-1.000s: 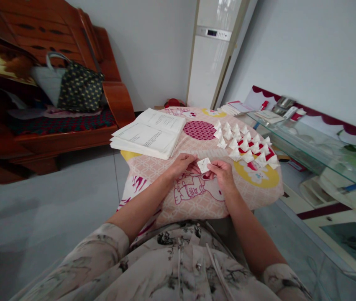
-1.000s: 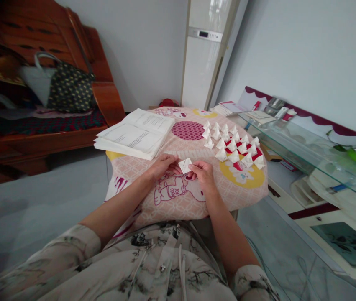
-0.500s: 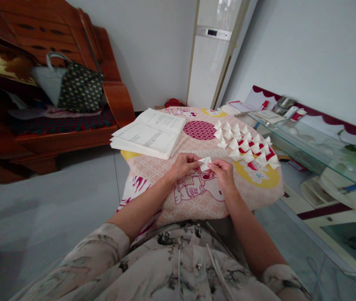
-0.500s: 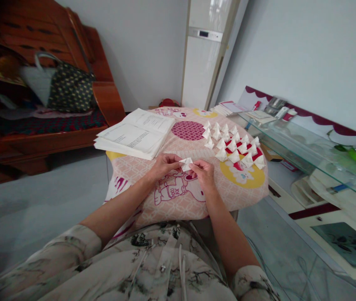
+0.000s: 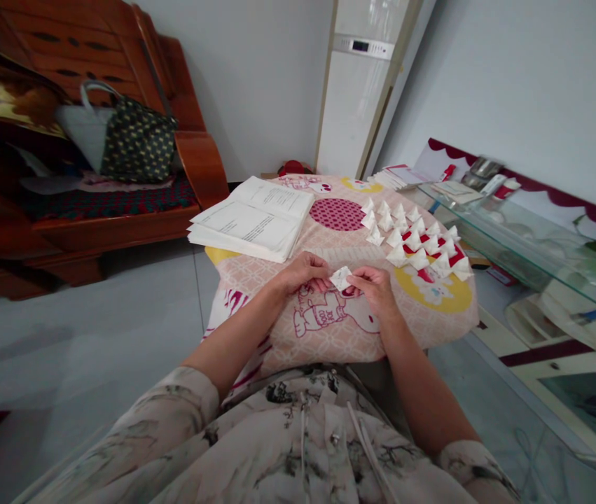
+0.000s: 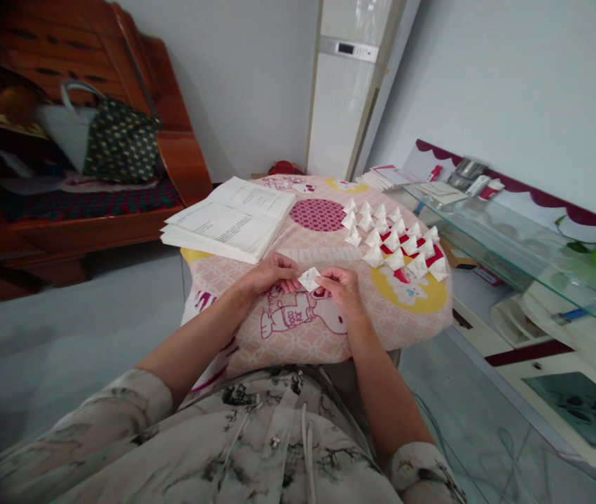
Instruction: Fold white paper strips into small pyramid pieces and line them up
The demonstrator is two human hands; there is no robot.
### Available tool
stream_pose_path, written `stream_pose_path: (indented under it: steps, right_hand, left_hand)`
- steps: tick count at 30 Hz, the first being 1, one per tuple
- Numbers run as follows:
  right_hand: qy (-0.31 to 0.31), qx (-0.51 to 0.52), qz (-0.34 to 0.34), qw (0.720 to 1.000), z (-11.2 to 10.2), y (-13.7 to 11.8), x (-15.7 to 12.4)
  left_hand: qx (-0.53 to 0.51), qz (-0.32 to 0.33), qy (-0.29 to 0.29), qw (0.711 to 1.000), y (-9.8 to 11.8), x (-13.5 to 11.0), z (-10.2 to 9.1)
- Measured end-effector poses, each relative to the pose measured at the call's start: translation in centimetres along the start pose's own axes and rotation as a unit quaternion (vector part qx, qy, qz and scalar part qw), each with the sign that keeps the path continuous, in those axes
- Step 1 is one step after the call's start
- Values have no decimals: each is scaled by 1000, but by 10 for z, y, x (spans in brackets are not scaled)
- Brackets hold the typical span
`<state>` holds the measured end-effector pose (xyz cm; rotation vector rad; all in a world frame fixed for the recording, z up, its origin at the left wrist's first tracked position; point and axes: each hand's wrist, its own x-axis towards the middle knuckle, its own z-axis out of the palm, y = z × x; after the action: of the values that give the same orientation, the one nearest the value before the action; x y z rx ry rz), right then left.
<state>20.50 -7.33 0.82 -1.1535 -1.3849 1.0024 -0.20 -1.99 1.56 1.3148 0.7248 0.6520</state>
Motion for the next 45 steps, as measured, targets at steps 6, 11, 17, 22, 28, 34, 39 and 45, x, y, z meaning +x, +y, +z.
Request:
stream_pose_path:
  steps: [6, 11, 17, 22, 28, 34, 39, 45]
  right_hand:
    - [-42, -35, 3, 998, -2, -2, -1]
    - [-45, -35, 1, 998, -2, 1, 0]
    - [-43, -41, 4, 998, -2, 2, 0]
    - [-43, -48, 9, 998, -1, -1, -1]
    - [-46, -29, 23, 998, -2, -1, 0]
    - [8, 37, 46, 998, -2, -1, 1]
    - [4, 41, 52, 998, 2, -4, 0]
    - [6, 60, 63, 996, 1, -3, 0]
  left_hand:
    - [57, -36, -62, 996, 2, 0, -8]
    - [71, -38, -66, 995, 0, 1, -9]
    - [66, -45, -70, 994, -2, 1, -8]
    - [87, -49, -81, 992, 2, -3, -2]
    - [84, -33, -101, 991, 6, -5, -2]
    - [-18, 19, -37, 999, 3, -4, 1]
    - [4, 21, -44, 999, -2, 4, 10]
    - [-3, 37, -30, 999, -5, 8, 14]
